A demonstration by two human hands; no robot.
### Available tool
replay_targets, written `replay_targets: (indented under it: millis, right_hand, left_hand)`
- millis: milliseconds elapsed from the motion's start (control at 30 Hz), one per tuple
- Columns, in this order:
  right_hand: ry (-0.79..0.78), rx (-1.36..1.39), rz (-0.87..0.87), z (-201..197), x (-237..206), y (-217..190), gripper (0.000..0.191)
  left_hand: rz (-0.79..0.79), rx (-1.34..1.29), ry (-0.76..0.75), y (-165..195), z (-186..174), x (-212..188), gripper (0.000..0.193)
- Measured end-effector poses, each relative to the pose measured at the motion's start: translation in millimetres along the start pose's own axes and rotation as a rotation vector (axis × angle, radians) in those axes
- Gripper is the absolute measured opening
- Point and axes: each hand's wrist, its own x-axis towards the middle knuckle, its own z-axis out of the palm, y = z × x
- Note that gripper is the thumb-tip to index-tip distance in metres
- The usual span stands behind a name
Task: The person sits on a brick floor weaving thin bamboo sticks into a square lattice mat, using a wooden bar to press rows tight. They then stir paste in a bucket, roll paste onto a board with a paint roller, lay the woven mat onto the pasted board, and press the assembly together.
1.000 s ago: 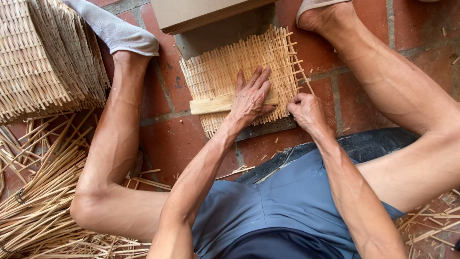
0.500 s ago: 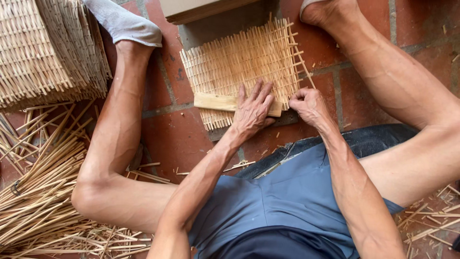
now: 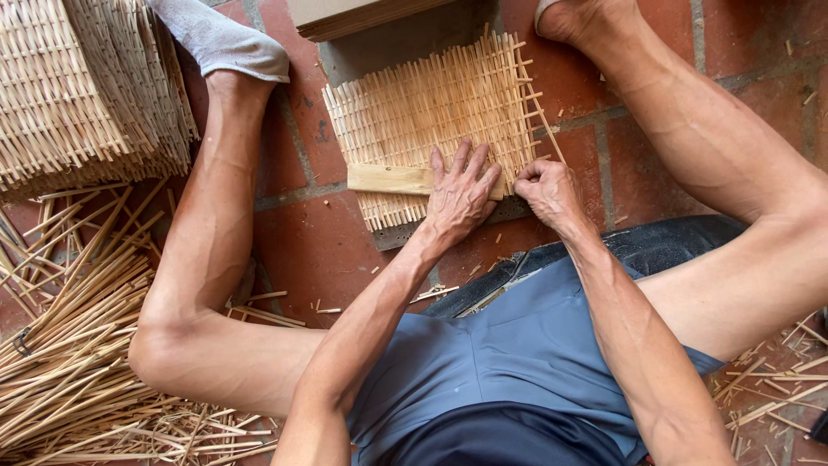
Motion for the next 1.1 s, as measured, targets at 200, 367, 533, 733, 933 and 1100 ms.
replay_targets:
  millis: [200, 367, 533, 733, 933, 1100]
  right_hand:
    - [-0.103, 0.096, 0.051, -20.2, 3.5, -18.5, 0.017]
    - [-0.031, 0.102, -0.059, -31.8, -16.8, -46.3, 0.014]
    - [0.331, 0.484, -0.28, -48.8, -42.4, -52.0, 0.011]
    - [0.189, 0.987, 0.018, -33.2, -41.2, -58.5, 0.014]
    - [-0.248, 1.255, -0.043, -2.6, -25.9, -88.2, 0.02]
    - [-0.409, 1.292, -0.02, -9.2, -15.7, -89.8, 0.016]
  left_hand:
    - [-0.008, 0.005, 0.068, 14.5, -8.7, -5.4, 0.082]
    - [0.031, 0.117, 0.317, 30.6, -20.4, -2.3, 0.041]
    - [0.076, -0.059, 0.429, 25.9, -48.3, -1.1, 0.035]
    - [0.093, -0.193, 0.638, 26.9, -85.4, -10.8, 0.056]
    - [0.041, -0.263, 0.606, 26.3, -115.3, -22.0, 0.055]
    - [0.037, -0.292, 0.614, 20.7, -126.7, -25.7, 0.054]
